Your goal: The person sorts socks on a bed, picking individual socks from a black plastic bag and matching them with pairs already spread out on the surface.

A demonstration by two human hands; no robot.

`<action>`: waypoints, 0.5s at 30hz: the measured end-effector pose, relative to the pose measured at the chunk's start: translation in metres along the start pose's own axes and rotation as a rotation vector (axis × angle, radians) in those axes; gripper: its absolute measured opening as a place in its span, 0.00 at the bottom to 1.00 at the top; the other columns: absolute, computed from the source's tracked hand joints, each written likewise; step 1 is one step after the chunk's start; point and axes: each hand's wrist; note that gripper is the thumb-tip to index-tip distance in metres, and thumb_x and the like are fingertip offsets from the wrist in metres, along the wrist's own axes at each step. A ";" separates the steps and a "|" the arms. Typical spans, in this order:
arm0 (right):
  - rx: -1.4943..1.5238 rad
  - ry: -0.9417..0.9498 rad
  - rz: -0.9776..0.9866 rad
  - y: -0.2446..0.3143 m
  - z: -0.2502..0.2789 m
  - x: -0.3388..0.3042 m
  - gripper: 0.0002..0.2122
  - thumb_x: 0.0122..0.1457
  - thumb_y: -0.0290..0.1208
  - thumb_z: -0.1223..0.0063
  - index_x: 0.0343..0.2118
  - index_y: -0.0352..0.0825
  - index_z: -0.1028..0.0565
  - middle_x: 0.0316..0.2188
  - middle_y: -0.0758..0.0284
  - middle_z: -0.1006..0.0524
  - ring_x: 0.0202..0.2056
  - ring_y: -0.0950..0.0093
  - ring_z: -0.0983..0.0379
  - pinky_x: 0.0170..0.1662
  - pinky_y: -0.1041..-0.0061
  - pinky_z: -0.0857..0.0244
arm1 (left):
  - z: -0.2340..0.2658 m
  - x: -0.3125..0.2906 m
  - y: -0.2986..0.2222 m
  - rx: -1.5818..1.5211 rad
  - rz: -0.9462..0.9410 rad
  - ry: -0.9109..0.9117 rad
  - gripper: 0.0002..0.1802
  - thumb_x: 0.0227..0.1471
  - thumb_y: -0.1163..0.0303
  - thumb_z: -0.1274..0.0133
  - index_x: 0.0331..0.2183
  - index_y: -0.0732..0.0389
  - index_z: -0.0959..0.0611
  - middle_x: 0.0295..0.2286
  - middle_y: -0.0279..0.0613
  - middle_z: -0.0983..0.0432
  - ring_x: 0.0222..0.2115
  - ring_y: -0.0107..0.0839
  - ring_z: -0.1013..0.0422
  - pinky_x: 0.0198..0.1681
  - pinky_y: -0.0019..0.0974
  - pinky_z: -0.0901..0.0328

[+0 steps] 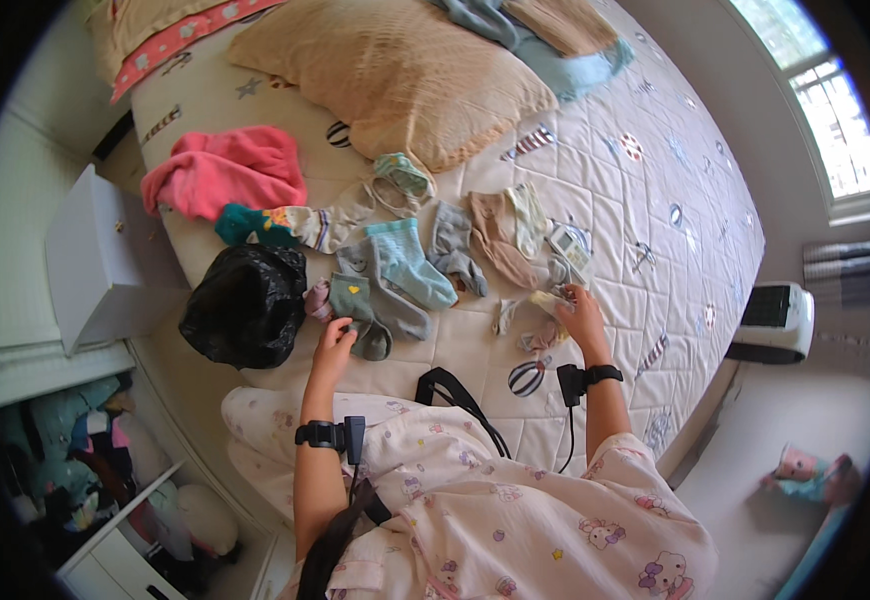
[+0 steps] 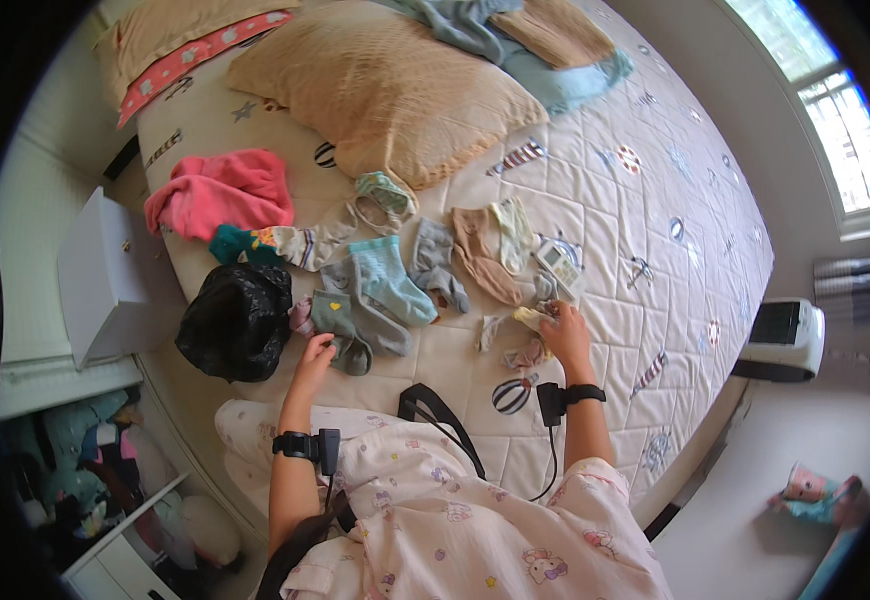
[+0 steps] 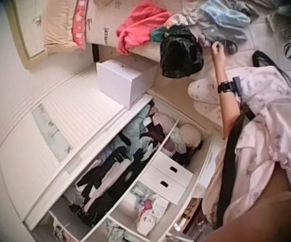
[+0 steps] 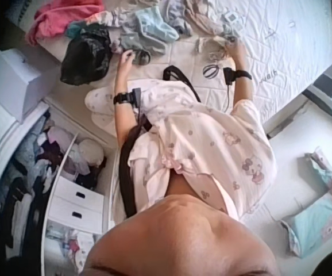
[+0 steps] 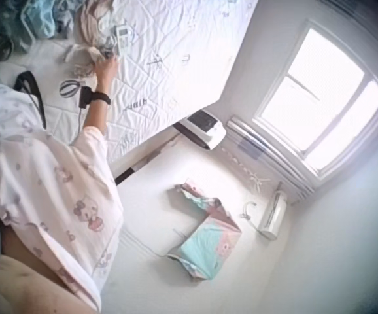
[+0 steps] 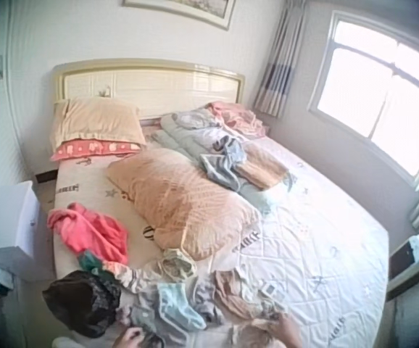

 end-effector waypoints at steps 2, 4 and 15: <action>0.009 0.036 -0.089 -0.003 0.010 -0.009 0.14 0.46 0.33 0.49 0.38 0.39 0.27 0.26 0.61 0.25 0.30 0.62 0.28 0.33 0.65 0.36 | 0.001 -0.006 -0.004 -0.041 0.128 0.068 0.16 0.51 0.63 0.51 0.42 0.58 0.27 0.30 0.35 0.29 0.26 0.21 0.36 0.29 0.25 0.39; 0.078 0.024 -0.149 -0.008 0.013 -0.014 0.11 0.48 0.32 0.49 0.36 0.37 0.26 0.18 0.61 0.28 0.23 0.64 0.29 0.29 0.68 0.36 | 0.003 -0.012 -0.010 -0.083 0.139 0.076 0.17 0.51 0.63 0.51 0.43 0.58 0.27 0.30 0.35 0.29 0.26 0.21 0.36 0.30 0.24 0.39; 1.384 0.236 -0.165 0.129 0.093 -0.055 0.07 0.56 0.24 0.59 0.36 0.34 0.29 0.31 0.70 0.29 0.31 0.81 0.32 0.35 0.84 0.38 | 0.007 -0.096 -0.130 -0.563 -0.090 0.375 0.25 0.53 0.58 0.55 0.51 0.58 0.34 0.48 0.40 0.35 0.46 0.33 0.34 0.48 0.37 0.41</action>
Point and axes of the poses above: each hand's wrist, its own x-axis towards the middle knuckle, its own z-axis out of the back of the hand, y = z × x
